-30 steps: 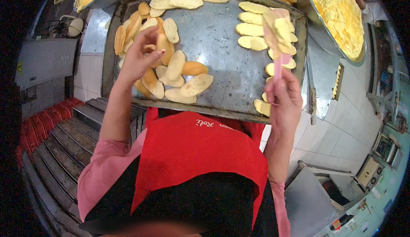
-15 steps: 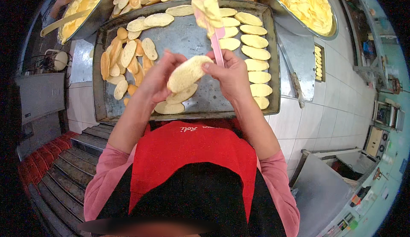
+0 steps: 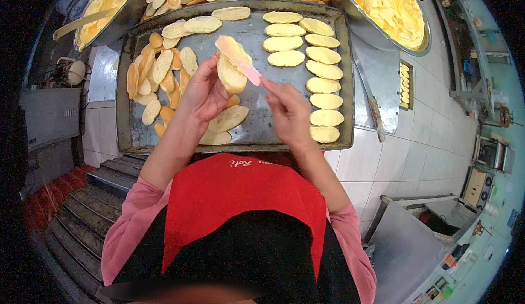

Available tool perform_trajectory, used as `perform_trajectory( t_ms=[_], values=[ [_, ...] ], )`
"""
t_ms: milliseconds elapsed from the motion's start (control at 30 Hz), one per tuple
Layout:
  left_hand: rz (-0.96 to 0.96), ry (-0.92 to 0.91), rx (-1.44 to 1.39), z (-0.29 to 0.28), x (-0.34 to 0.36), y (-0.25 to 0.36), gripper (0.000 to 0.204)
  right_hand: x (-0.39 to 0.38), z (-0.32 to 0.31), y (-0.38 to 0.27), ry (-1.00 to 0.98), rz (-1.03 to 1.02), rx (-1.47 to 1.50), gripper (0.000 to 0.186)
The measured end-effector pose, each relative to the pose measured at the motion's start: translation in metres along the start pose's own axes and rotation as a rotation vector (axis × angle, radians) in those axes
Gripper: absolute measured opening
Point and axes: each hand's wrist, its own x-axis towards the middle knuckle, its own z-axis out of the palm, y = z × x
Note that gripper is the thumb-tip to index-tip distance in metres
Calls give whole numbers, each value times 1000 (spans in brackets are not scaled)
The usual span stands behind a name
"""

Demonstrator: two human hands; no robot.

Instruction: Apply butter or a similar spread to sliced pieces of bread and arrange them on a baking tray.

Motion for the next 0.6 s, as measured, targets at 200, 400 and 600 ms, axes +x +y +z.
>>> perform_trajectory(
  t_ms=[200, 400, 600],
  values=[
    [48, 35, -16, -8, -5, 18, 28, 3, -49, -27, -70, -47, -312, 37],
    [-70, -85, 91, 4, -12, 6, 31, 24, -25, -36, -77, -213, -675, 33],
    [-60, -102, 159, -11, -16, 12, 41, 16, -19, -35, -98, -111, -683, 33]
  ],
)
